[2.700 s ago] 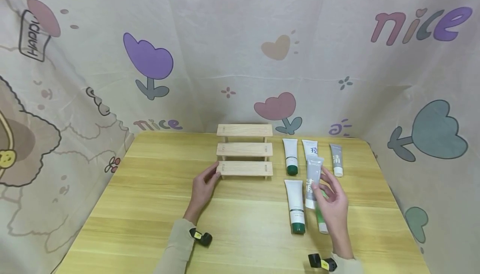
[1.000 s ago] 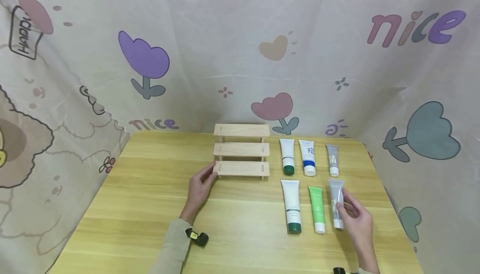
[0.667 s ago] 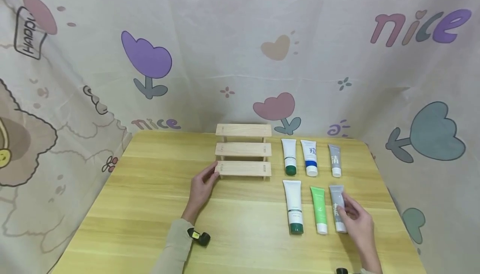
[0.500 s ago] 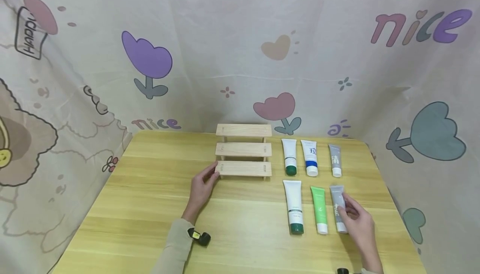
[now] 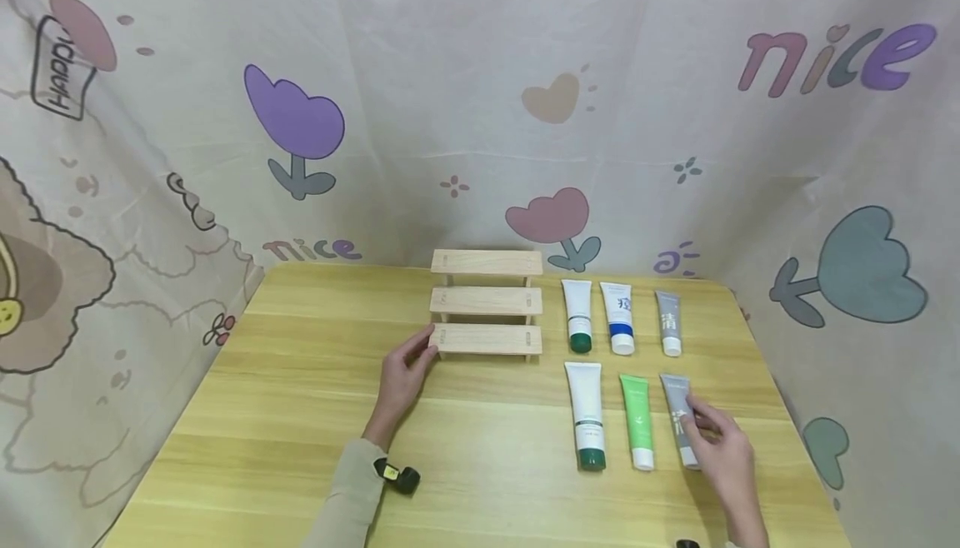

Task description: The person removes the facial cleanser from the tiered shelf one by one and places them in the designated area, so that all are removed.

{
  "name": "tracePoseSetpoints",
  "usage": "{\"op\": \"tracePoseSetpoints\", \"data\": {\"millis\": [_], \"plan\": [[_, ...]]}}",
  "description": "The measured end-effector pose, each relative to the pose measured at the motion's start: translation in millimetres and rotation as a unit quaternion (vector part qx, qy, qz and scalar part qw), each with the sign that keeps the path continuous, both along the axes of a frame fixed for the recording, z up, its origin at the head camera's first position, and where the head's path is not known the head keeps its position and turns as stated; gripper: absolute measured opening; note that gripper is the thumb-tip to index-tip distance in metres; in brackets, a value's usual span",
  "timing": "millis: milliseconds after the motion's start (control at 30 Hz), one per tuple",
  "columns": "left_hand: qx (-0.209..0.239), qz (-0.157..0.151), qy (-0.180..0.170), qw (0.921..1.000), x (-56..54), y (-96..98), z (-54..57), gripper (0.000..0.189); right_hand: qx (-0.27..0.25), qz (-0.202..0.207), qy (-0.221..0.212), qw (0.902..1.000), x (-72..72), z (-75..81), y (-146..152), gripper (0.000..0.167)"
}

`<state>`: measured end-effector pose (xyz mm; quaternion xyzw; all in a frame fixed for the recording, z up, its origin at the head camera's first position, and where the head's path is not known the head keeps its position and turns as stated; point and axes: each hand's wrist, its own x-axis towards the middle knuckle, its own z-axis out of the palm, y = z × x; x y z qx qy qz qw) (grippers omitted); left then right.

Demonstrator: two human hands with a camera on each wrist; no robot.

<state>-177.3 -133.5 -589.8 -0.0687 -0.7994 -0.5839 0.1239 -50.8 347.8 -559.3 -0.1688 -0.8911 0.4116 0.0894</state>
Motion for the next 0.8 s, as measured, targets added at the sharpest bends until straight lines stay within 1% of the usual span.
{"op": "tracePoseSetpoints", "data": {"millis": [167,233,367,433,533,633,667,700,800], "plan": [[-0.002,-0.001,-0.007,1.0,2.7,-1.2,-2.8,0.039,-0.006,-0.014,-0.014,0.9998,3.7,-0.6,-2,0.045],[-0.004,-0.003,-0.007,1.0,1.6,-0.9,-2.5,0.039,-0.008,-0.019,-0.012,0.9997,4.1,-0.1,-3,0.045],[0.004,-0.019,-0.002,0.9998,-3.3,0.1,0.1,0.039,-0.013,-0.027,0.016,0.9994,2.9,2.9,-5,0.043],[0.01,-0.027,-0.004,0.9996,-5.3,0.0,1.6,0.039,-0.005,-0.033,0.03,0.999,1.5,6.1,-8,0.041],[0.021,-0.034,-0.012,0.9991,-3.5,-1.8,3.9,0.04,0.021,-0.038,0.044,0.9981,-2.4,12.9,-14,0.039],[0.027,-0.035,-0.015,0.9989,0.3,-6.0,7.1,0.04,0.049,-0.025,0.066,0.9963,-9.1,19.7,-24,0.036],[0.029,-0.036,-0.013,0.9989,1.5,-7.7,8.0,0.04,0.055,-0.015,0.074,0.9956,-11.4,21.8,-29,0.036],[0.031,-0.034,-0.014,0.9988,3.9,-8.0,12.1,0.04,0.062,-0.006,0.087,0.9943,-14.3,22.7,-32,0.036],[0.027,-0.032,-0.015,0.999,7.0,-14.3,15.5,0.039,0.072,0.026,0.108,0.9913,-21.9,24.5,-43,0.039]]}}
